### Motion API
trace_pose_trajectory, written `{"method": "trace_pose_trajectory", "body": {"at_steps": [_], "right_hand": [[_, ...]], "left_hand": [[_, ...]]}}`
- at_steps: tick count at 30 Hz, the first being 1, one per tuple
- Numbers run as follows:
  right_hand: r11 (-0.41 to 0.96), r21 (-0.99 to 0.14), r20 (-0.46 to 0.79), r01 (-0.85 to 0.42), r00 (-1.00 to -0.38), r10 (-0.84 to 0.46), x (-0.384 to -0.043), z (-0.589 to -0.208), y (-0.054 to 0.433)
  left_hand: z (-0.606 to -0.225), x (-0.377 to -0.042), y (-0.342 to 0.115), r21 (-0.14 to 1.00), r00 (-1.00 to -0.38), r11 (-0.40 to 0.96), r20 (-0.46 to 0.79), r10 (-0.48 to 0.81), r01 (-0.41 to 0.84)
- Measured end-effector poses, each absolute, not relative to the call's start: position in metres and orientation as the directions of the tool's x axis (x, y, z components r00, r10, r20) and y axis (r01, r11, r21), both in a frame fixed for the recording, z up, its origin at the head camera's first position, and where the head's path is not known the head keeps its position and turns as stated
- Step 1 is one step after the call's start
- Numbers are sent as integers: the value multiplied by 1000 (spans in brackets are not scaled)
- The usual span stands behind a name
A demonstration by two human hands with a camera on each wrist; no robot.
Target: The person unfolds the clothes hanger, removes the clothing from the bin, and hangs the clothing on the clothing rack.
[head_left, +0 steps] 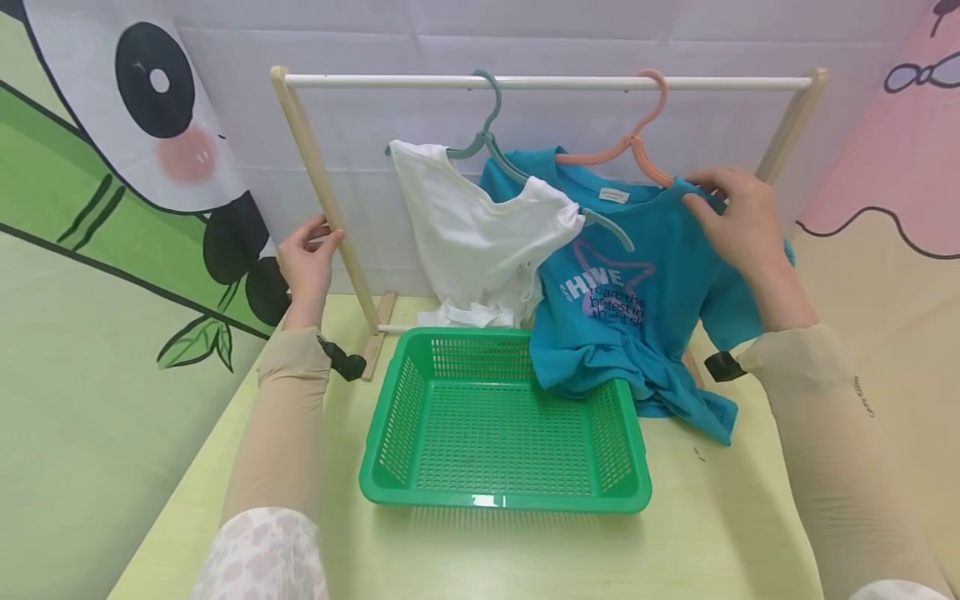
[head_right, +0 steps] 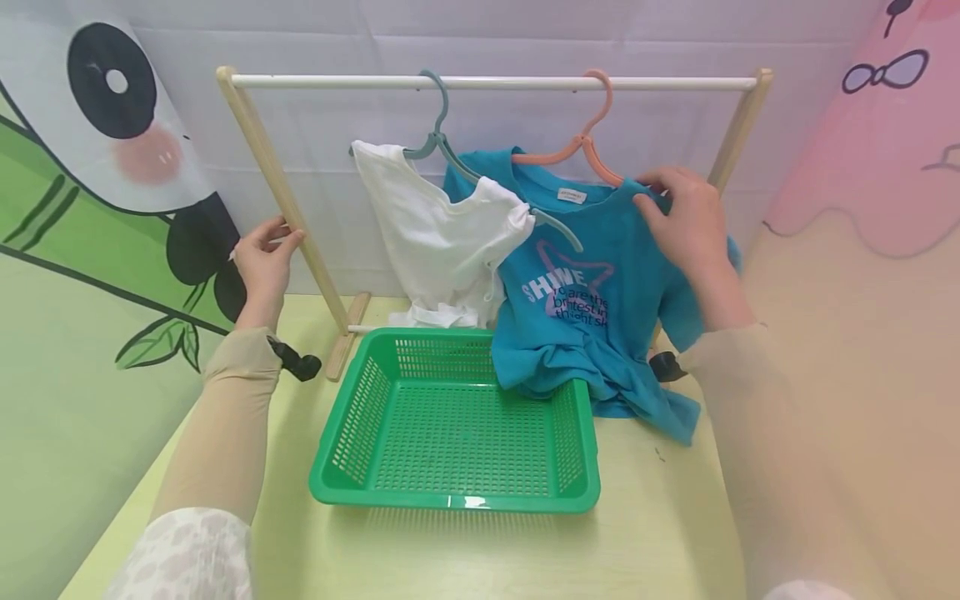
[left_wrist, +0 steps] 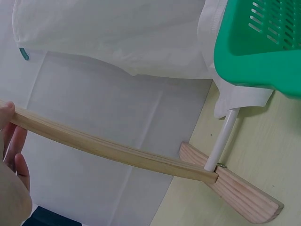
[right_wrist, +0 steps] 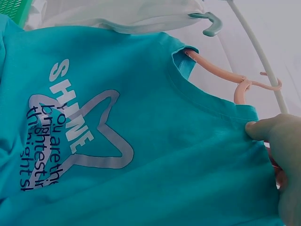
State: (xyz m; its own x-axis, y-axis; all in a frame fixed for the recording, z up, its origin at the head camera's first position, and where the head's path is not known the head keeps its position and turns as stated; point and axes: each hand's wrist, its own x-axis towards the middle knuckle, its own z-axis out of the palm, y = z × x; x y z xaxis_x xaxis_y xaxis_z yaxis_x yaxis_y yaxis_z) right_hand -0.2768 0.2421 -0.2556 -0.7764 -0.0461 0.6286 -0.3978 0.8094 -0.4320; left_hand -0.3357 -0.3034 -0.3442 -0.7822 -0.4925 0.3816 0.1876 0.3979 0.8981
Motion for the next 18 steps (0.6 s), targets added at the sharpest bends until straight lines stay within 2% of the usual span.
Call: {"method": "trace_pose_trajectory", "body": {"at_steps": [4, 7, 15, 18], "right_hand": [[815, -424, 635, -395, -771, -43, -275, -254, 242], [814, -405, 676, -416, -736, -39, -272, -254, 241], [799, -268, 847, -538, -527, -70, -253, -254, 231], [779, -233, 869, -583, -484, -102, -241, -259, 224]], "left_hand": [[-345, -336, -304, 897, -780, 394, 390, -490, 201], [-345, -337, -303, 897, -778, 386, 398, -486, 218], [-345, -336, -302, 904, -784, 356, 393, -481, 235], [-345, -336, -302, 908, -784, 344, 389, -484, 239]]}}
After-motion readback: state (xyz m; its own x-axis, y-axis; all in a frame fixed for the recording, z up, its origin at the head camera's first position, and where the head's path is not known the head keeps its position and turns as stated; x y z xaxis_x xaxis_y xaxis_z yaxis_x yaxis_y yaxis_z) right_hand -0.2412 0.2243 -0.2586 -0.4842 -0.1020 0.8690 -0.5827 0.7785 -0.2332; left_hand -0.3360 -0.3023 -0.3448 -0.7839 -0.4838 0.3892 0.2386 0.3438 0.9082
